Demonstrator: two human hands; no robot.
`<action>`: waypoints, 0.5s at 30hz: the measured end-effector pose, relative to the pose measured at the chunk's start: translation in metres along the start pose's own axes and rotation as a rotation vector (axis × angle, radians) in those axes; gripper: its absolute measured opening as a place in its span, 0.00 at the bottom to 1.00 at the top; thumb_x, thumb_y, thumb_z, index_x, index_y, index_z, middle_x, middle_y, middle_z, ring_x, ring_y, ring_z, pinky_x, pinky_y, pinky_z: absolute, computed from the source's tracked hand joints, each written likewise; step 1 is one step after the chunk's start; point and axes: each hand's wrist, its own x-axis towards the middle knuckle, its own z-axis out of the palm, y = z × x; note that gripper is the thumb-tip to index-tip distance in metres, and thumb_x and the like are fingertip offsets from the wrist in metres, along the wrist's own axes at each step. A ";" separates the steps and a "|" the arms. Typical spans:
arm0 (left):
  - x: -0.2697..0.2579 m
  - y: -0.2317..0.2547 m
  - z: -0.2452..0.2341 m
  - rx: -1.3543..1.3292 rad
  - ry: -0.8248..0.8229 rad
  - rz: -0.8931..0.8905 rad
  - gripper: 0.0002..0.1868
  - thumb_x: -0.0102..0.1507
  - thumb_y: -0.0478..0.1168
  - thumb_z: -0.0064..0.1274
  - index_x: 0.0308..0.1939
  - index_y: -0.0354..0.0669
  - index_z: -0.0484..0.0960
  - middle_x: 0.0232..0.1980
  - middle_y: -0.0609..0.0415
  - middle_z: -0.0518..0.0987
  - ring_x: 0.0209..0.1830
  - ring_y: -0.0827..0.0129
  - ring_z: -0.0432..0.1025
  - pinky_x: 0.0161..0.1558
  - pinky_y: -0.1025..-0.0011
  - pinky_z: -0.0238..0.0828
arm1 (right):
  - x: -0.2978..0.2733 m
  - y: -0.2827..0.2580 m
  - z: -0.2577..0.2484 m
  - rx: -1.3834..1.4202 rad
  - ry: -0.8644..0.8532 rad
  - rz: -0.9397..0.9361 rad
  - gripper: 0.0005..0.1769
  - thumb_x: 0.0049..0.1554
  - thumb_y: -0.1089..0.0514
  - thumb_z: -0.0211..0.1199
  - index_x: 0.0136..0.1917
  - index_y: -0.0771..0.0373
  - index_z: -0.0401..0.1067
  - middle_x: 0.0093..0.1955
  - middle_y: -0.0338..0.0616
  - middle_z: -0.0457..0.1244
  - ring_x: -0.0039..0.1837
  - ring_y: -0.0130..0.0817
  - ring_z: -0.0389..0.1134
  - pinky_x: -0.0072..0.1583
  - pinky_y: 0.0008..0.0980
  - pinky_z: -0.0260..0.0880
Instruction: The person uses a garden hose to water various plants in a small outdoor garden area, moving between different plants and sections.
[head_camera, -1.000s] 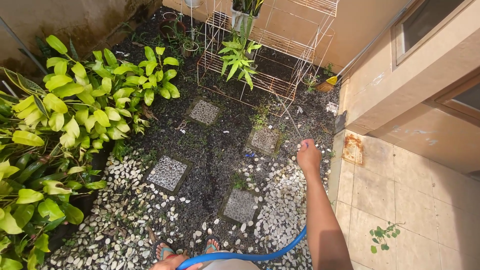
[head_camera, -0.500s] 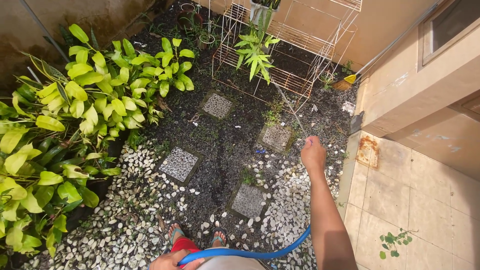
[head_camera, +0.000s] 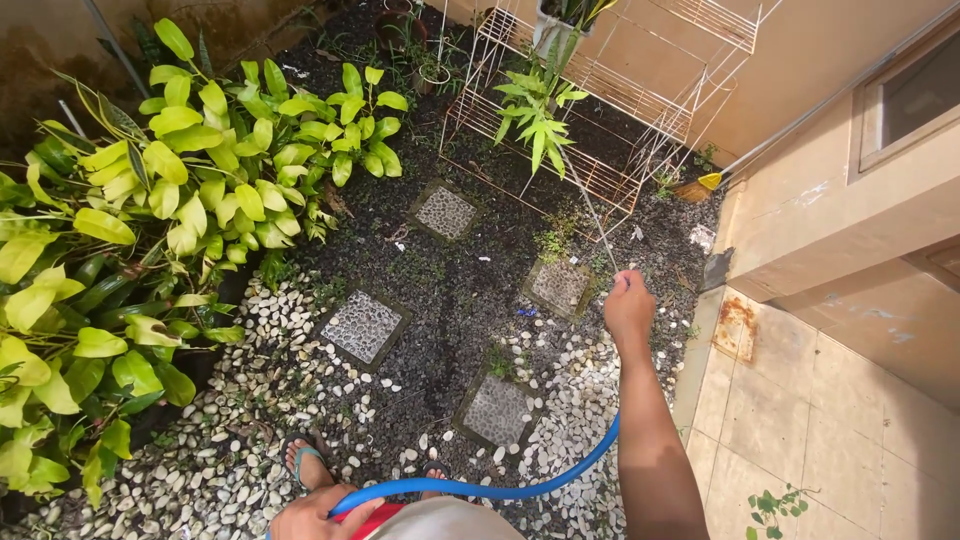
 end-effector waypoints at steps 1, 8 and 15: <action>0.005 -0.005 0.000 -0.008 0.000 -0.004 0.19 0.42 0.78 0.59 0.28 0.84 0.87 0.22 0.73 0.82 0.29 0.76 0.78 0.37 0.75 0.74 | 0.002 -0.006 0.002 -0.006 -0.001 -0.007 0.13 0.69 0.59 0.40 0.56 0.59 0.66 0.35 0.43 0.59 0.29 0.27 0.53 0.28 0.30 0.49; 0.060 -0.051 -0.027 -0.039 0.055 -0.064 0.18 0.43 0.76 0.61 0.27 0.82 0.89 0.18 0.68 0.75 0.22 0.75 0.70 0.34 0.79 0.71 | 0.039 -0.056 0.054 -0.045 0.112 -0.077 0.11 0.69 0.58 0.43 0.55 0.56 0.67 0.36 0.40 0.61 0.30 0.27 0.54 0.29 0.31 0.49; 0.092 -0.089 -0.058 -0.095 0.272 -0.139 0.23 0.41 0.75 0.62 0.35 0.81 0.89 0.17 0.66 0.78 0.21 0.74 0.73 0.31 0.76 0.69 | 0.050 -0.126 0.106 -0.044 0.169 -0.197 0.11 0.66 0.61 0.42 0.54 0.56 0.67 0.40 0.52 0.65 0.36 0.43 0.62 0.39 0.49 0.57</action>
